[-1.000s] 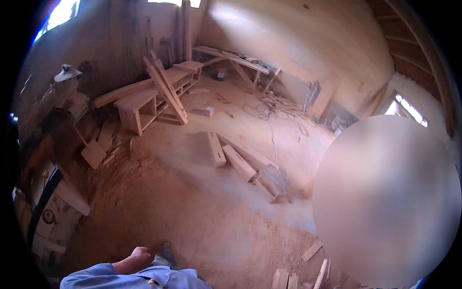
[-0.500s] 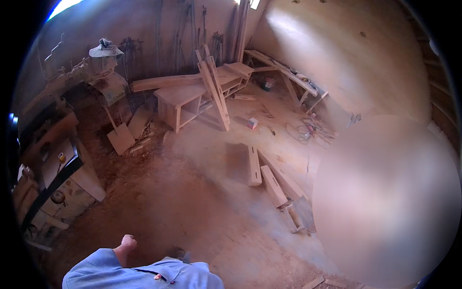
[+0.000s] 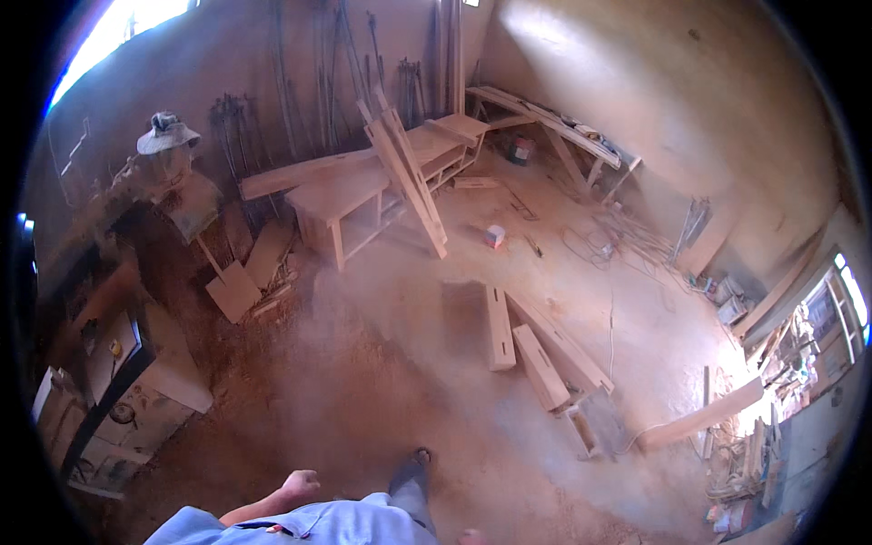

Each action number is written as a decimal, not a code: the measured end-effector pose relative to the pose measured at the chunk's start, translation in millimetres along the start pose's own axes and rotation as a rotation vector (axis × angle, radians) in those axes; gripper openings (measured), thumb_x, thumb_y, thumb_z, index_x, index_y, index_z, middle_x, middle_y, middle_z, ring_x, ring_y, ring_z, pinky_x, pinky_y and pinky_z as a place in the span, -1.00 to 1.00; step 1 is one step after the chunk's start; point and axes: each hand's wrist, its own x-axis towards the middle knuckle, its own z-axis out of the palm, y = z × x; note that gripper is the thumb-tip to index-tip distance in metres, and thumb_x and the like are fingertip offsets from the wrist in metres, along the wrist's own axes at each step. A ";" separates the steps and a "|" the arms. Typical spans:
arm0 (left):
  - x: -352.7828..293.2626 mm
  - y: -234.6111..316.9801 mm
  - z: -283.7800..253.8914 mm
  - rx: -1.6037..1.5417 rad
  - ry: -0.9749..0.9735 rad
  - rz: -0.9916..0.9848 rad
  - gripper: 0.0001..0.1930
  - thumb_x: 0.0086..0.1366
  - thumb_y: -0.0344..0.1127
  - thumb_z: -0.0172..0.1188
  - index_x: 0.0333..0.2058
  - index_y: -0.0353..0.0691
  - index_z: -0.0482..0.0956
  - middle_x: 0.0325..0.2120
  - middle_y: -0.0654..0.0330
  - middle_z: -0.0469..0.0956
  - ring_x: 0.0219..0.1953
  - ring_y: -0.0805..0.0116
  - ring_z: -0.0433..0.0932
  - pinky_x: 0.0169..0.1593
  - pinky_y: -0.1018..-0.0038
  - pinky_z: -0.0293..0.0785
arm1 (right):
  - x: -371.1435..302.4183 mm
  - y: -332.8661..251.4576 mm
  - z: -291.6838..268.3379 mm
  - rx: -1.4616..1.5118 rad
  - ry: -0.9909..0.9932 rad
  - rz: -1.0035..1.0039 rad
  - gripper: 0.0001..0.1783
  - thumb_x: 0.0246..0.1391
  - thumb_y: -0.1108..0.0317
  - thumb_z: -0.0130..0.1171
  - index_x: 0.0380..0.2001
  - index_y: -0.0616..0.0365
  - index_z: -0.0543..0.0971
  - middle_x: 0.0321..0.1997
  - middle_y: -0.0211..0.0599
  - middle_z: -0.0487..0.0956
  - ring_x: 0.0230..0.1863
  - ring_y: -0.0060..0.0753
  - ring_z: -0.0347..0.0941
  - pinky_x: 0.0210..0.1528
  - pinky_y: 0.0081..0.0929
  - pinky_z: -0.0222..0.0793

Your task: The person uses a spindle sander to round and smooth a long thin wooden stick, repeatedly rotating and feeding it against the spinning spindle. After finishing, the person places the shaped stick with other similar pieces on a nearby workbench.

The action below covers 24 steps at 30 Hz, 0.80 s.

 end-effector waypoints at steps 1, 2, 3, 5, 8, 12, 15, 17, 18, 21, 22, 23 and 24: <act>-15.4 43.7 2.6 -0.104 0.027 0.032 -0.47 0.23 -0.25 0.19 0.16 -0.34 0.55 0.01 -0.14 0.64 0.09 0.03 0.63 0.18 0.32 0.52 | 19.6 -5.3 -7.4 0.015 -0.022 -0.022 -0.68 -0.02 0.23 0.13 -0.23 0.15 0.66 -0.02 0.15 0.61 0.07 0.20 0.53 0.12 -0.02 0.44; -21.1 34.3 -5.1 -0.026 0.076 0.013 -0.46 0.23 -0.23 0.19 0.18 -0.32 0.54 0.00 -0.12 0.65 0.08 0.02 0.63 0.19 0.31 0.52 | 43.5 -36.8 -2.3 0.020 -0.098 -0.115 -0.68 -0.02 0.23 0.13 -0.23 0.15 0.66 -0.02 0.15 0.61 0.07 0.20 0.53 0.12 -0.02 0.44; -15.9 29.1 -4.0 0.059 0.096 0.018 -0.44 0.23 -0.21 0.20 0.19 -0.31 0.53 -0.01 -0.10 0.66 0.07 0.02 0.64 0.19 0.30 0.52 | 60.4 -58.0 -3.4 0.026 -0.149 -0.173 -0.68 -0.02 0.23 0.13 -0.23 0.15 0.66 -0.01 0.15 0.61 0.08 0.20 0.53 0.12 -0.02 0.43; -10.5 46.8 -5.7 0.153 0.082 0.065 -0.39 0.22 -0.19 0.21 0.24 -0.30 0.49 0.02 -0.05 0.66 0.08 0.02 0.63 0.21 0.27 0.51 | 89.0 -94.3 -15.9 0.049 -0.215 -0.256 -0.68 -0.02 0.23 0.12 -0.23 0.14 0.66 -0.01 0.15 0.61 0.08 0.20 0.53 0.13 -0.02 0.43; 1.1 58.8 8.2 0.126 0.000 0.073 -0.40 0.25 -0.09 0.22 0.24 -0.18 0.50 0.03 -0.01 0.65 0.10 0.03 0.62 0.21 0.26 0.49 | 116.3 -152.3 -20.0 -0.014 -0.361 -0.598 -0.63 0.10 0.27 0.11 -0.05 0.15 0.64 0.05 0.04 0.63 0.10 0.09 0.55 0.17 -0.14 0.43; 58.1 33.8 16.5 0.047 -0.156 0.178 -0.39 0.30 0.00 0.23 0.28 -0.08 0.48 0.07 -0.06 0.62 0.08 -0.03 0.62 0.18 0.21 0.50 | 171.2 -176.0 14.4 0.103 -0.559 -0.859 -0.60 0.22 0.27 0.11 0.07 0.19 0.61 0.06 -0.06 0.66 0.10 -0.05 0.58 0.17 -0.26 0.44; 76.1 40.4 15.2 0.055 -0.192 0.170 -0.38 0.31 -0.03 0.23 0.30 -0.11 0.44 0.06 -0.10 0.62 0.08 0.01 0.62 0.20 0.26 0.50 | 170.1 -198.0 -18.6 0.119 -0.645 -0.784 -0.60 0.23 0.28 0.10 0.08 0.20 0.60 0.06 -0.07 0.66 0.09 -0.07 0.58 0.17 -0.28 0.44; 72.9 67.2 16.3 0.026 -0.167 0.117 -0.37 0.31 -0.04 0.23 0.31 -0.14 0.43 0.06 -0.09 0.63 0.09 0.04 0.62 0.20 0.28 0.50 | 167.1 -206.1 -39.3 0.124 -0.656 -0.752 -0.60 0.23 0.28 0.10 0.08 0.21 0.60 0.06 -0.08 0.66 0.09 -0.09 0.58 0.17 -0.29 0.44; 77.5 66.3 14.6 -0.026 -0.134 0.134 -0.38 0.30 -0.07 0.24 0.29 -0.18 0.45 0.05 -0.08 0.64 0.08 0.06 0.63 0.20 0.29 0.50 | 164.2 -213.2 -44.9 0.130 -0.669 -0.750 -0.60 0.24 0.28 0.10 0.08 0.21 0.60 0.05 -0.08 0.66 0.09 -0.10 0.58 0.17 -0.29 0.44; 65.3 110.3 1.6 0.049 0.041 0.181 -0.36 0.27 -0.11 0.25 0.27 -0.30 0.45 0.01 -0.05 0.66 0.06 0.08 0.65 0.19 0.28 0.52 | 162.9 -217.7 -56.8 0.142 -0.693 -0.716 -0.60 0.25 0.29 0.10 0.09 0.22 0.59 0.05 -0.09 0.66 0.09 -0.13 0.58 0.16 -0.30 0.44; 66.0 119.5 -2.4 0.034 0.017 0.131 -0.33 0.26 -0.11 0.24 0.28 -0.33 0.42 0.01 -0.05 0.66 0.07 0.08 0.64 0.20 0.28 0.51 | 163.9 -217.4 -61.6 0.151 -0.698 -0.699 -0.60 0.25 0.29 0.10 0.09 0.23 0.59 0.05 -0.10 0.66 0.09 -0.13 0.58 0.16 -0.31 0.44; 62.2 127.5 -8.6 0.031 0.001 0.100 -0.33 0.26 -0.11 0.24 0.29 -0.32 0.41 0.02 -0.06 0.66 0.08 0.08 0.63 0.21 0.29 0.50 | 162.2 -220.1 -65.2 0.157 -0.707 -0.686 -0.60 0.25 0.29 0.10 0.09 0.23 0.59 0.05 -0.10 0.66 0.09 -0.14 0.58 0.16 -0.31 0.45; 64.6 125.8 -13.7 0.039 -0.017 0.073 -0.32 0.25 -0.11 0.23 0.29 -0.32 0.41 0.03 -0.07 0.65 0.09 0.08 0.63 0.22 0.29 0.49 | 161.0 -224.2 -66.4 0.165 -0.721 -0.683 -0.60 0.25 0.30 0.10 0.10 0.23 0.59 0.05 -0.10 0.66 0.09 -0.15 0.58 0.16 -0.32 0.45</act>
